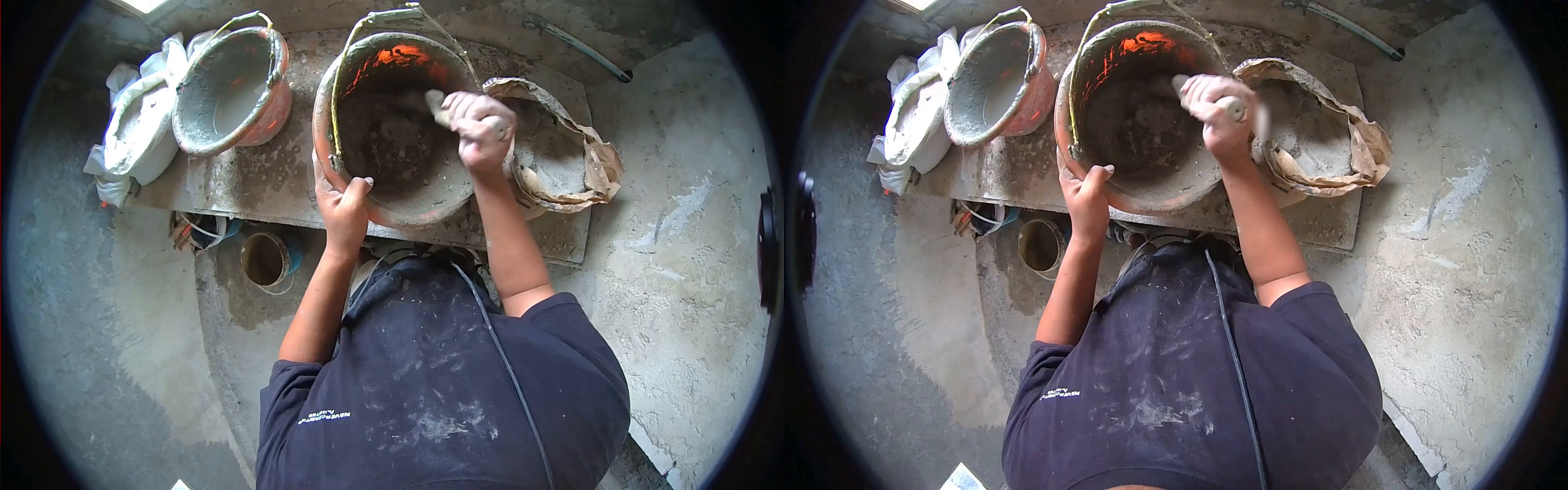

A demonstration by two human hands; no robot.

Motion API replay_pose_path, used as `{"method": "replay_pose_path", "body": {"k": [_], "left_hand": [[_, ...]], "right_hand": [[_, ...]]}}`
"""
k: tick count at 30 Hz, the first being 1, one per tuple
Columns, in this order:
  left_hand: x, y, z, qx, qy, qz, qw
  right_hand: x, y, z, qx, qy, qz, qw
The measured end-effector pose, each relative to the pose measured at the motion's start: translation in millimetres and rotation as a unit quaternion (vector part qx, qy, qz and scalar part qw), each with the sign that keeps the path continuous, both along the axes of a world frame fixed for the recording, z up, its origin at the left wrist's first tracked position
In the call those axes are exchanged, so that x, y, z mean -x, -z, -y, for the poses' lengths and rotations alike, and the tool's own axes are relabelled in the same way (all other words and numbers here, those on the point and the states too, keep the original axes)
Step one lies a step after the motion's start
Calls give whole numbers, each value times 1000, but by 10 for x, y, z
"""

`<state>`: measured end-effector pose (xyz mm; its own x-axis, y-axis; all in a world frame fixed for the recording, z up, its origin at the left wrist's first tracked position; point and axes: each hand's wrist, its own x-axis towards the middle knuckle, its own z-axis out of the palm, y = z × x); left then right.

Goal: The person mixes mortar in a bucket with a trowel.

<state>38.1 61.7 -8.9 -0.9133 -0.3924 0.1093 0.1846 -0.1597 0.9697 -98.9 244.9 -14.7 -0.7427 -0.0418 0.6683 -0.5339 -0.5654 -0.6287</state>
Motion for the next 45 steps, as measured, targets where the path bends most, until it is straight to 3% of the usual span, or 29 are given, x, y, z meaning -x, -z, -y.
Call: {"method": "replay_pose_path", "body": {"k": [2,4,8,14,18,20,22,23,27,31,34,37,40,45], "left_hand": [[15,-28,-22,14,-3,-13,1000],[20,-25,-19,27,-10,-20,999],[-1,29,-41,13,0,-17,1000],[42,-52,28,-17,13,-22,1000],[64,-99,109,-46,20,-23,998],[56,-64,130,-29,5,-29,999],[58,-26,165,-19,22,-32,999],[58,-30,165,-17,22,-35,999],[-11,-40,93,-17,20,-25,999],[-30,-57,82,-30,24,-18,999],[-29,12,159,-26,27,-10,999],[-11,36,158,-9,22,-15,1000],[14,48,131,1,15,-26,1000],[30,-12,95,-4,10,-23,1000]], "right_hand": [[-156,226,61,7,20,19,1000],[-446,61,22,-76,28,21,997],[-825,-176,-112,-26,-46,76,996],[-855,-357,-299,15,-103,41,994],[-578,87,-128,-2,-76,130,989],[-312,140,0,-92,40,52,994],[-124,120,111,-35,-26,98,994],[-65,80,161,0,-54,64,996],[51,-82,172,-4,-13,1,1000],[-83,103,74,-44,-21,-31,998],[-462,119,-47,-68,-52,22,996],[-779,36,-120,-21,-44,102,994],[-934,-221,-299,49,-43,94,993],[-1125,-390,-499,51,-74,93,992]]}}
